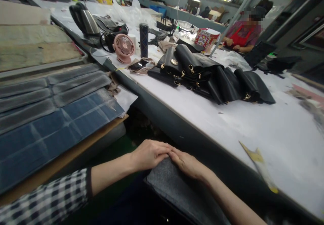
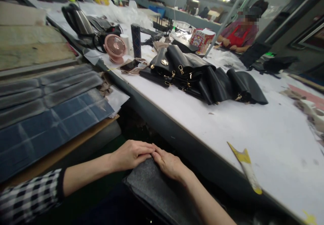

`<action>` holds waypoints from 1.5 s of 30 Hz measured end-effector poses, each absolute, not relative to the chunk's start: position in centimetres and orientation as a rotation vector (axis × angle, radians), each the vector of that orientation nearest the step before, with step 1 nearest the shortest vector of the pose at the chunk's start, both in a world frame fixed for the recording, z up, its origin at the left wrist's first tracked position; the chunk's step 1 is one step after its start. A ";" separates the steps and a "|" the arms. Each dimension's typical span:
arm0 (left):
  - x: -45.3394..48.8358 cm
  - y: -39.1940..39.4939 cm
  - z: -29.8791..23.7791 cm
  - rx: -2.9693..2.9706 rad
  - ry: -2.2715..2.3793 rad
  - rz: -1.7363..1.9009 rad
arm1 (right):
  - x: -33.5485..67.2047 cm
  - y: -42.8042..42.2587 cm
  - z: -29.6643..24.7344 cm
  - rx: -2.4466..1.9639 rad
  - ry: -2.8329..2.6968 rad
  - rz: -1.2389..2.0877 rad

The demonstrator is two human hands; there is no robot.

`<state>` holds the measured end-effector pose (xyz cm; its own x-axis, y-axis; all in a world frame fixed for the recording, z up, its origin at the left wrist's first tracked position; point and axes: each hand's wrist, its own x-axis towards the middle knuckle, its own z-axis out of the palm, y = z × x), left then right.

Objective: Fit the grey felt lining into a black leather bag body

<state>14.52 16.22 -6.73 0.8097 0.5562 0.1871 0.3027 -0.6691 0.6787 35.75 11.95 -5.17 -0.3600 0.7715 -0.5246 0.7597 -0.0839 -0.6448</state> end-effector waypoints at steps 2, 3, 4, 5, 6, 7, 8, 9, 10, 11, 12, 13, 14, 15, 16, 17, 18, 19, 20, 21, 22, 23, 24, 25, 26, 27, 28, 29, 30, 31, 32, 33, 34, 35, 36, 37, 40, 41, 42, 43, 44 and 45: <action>14.5 16.2 -6.7 2.510 0.590 0.509 | 36.5 11.4 -5.2 -1.808 -2.086 1.475; 14.6 16.2 -6.6 2.589 0.565 0.506 | 37.0 11.0 -5.2 -1.829 -2.069 1.474; 14.6 16.1 -6.6 2.657 0.534 0.500 | 37.5 10.5 -5.1 -1.852 -2.053 1.473; 14.7 16.1 -6.5 2.710 0.504 0.491 | 38.2 10.0 -5.0 -1.879 -2.038 1.470; 14.8 16.1 -6.4 2.750 0.475 0.475 | 38.9 9.3 -4.9 -1.907 -2.026 1.466; 15.0 16.1 -6.3 2.781 0.445 0.456 | 39.7 8.6 -4.7 -1.934 -2.016 1.459; 15.1 16.1 -6.2 2.805 0.413 0.434 | 40.5 7.9 -4.6 -1.959 -2.011 1.444; 15.3 16.2 -6.1 2.822 0.383 0.411 | 41.4 7.2 -4.5 -1.984 -2.006 1.422; 15.5 16.3 -5.9 2.827 0.365 0.388 | 42.4 6.4 -4.4 -2.008 -2.003 1.391; 15.7 16.4 -5.6 2.820 0.353 0.363 | 43.3 5.7 -4.4 -2.029 -1.999 1.354; 15.8 16.5 -5.4 2.797 0.353 0.342 | 44.2 4.9 -4.3 -2.048 -1.994 1.310; 15.9 16.6 -5.1 2.761 0.366 0.330 | 45.0 4.0 -4.3 -2.067 -1.987 1.264; 15.9 16.6 -4.8 2.713 0.392 0.328 | 45.7 2.9 -4.2 -2.087 -1.976 1.224; 15.9 16.3 -4.5 2.660 0.425 0.340 | 46.0 1.7 -4.2 -2.110 -1.964 1.157; 15.9 15.8 -4.1 2.603 0.454 0.360 | 46.0 0.3 -4.1 -2.139 -1.945 1.042; 15.9 15.0 -3.8 2.547 0.479 0.387 | 45.6 -1.3 -4.1 -2.166 -1.908 0.874; 15.8 13.8 -3.6 2.492 0.497 0.411 | 44.8 -3.0 -4.1 -2.178 -1.846 0.676; 15.8 12.4 -3.4 2.442 0.505 0.428 | 43.6 -4.7 -4.2 -2.166 -1.767 0.472; 15.9 10.8 -3.3 2.393 0.515 0.437 | 42.0 -6.3 -4.4 -2.135 -1.664 0.299; 16.1 9.2 -3.4 2.351 0.519 0.428 | 40.2 -7.9 -4.7 -2.090 -1.574 0.217; 16.3 7.6 -3.5 2.319 0.534 0.427 | 38.4 -9.1 -5.0 -2.058 -1.505 0.188; 16.6 6.1 -3.7 2.296 0.559 0.423 | 36.6 -10.1 -5.5 -2.042 -1.436 0.159; 17.0 4.9 -4.0 2.284 0.595 0.425 | 35.0 -10.7 -6.0 -2.034 -1.383 0.129; 17.3 3.9 -4.4 2.278 0.636 0.433 | 33.7 -11.0 -6.5 -2.032 -1.334 0.086; 17.7 3.3 -4.7 2.276 0.678 0.442 | 32.8 -11.0 -6.9 -2.033 -1.290 0.038; 18.0 2.9 -4.9 2.276 0.716 0.450 | 32.2 -10.9 -7.3 -2.035 -1.255 -0.006; 18.3 2.7 -5.1 2.277 0.744 0.456 | 32.0 -10.6 -7.5 -2.040 -1.226 -0.040; 18.5 2.6 -5.2 2.278 0.764 0.455 | 31.9 -10.2 -7.7 -2.047 -1.202 -0.057; 18.8 2.6 -5.2 2.279 0.780 0.449 | 32.1 -9.9 -7.8 -2.056 -1.184 -0.062; 19.0 2.7 -5.2 2.278 0.793 0.442 | 32.2 -9.6 -7.8 -2.066 -1.168 -0.060; 19.1 2.7 -5.1 2.277 0.807 0.436 | 32.4 -9.3 -7.7 -2.076 -1.154 -0.056; 19.3 2.8 -5.0 2.277 0.822 0.429 | 32.5 -9.2 -7.7 -2.088 -1.141 -0.053; 19.5 2.8 -5.0 2.278 0.837 0.424 | 32.6 -9.0 -7.6 -2.100 -1.128 -0.054; 19.7 2.8 -4.9 2.282 0.854 0.420 | 32.5 -8.9 -7.5 -2.112 -1.118 -0.056; 19.9 2.8 -4.9 2.288 0.871 0.415 | 32.5 -8.8 -7.5 -2.127 -1.108 -0.058; 20.0 2.7 -4.9 2.296 0.886 0.410 | 32.3 -8.7 -7.5 -2.142 -1.098 -0.057; 20.5 2.5 -5.1 2.327 0.913 0.404 | 31.9 -8.5 -7.5 -2.181 -1.082 -0.054; 20.7 2.5 -5.2 2.349 0.911 0.411 | 31.9 -8.4 -7.6 -2.193 -1.077 -0.066; 20.7 2.4 -5.4 2.383 0.901 0.425 | 31.9 -8.4 -7.7 -2.209 -1.069 -0.099; 20.8 2.5 -5.6 2.426 0.885 0.451 | 31.9 -8.4 -7.7 -2.229 -1.062 -0.150; 20.8 2.5 -5.7 2.473 0.864 0.484 | 32.1 -8.5 -7.8 -2.257 -1.052 -0.211; 20.9 2.6 -5.9 2.519 0.833 0.517 | 32.4 -8.7 -7.8 -2.292 -1.039 -0.271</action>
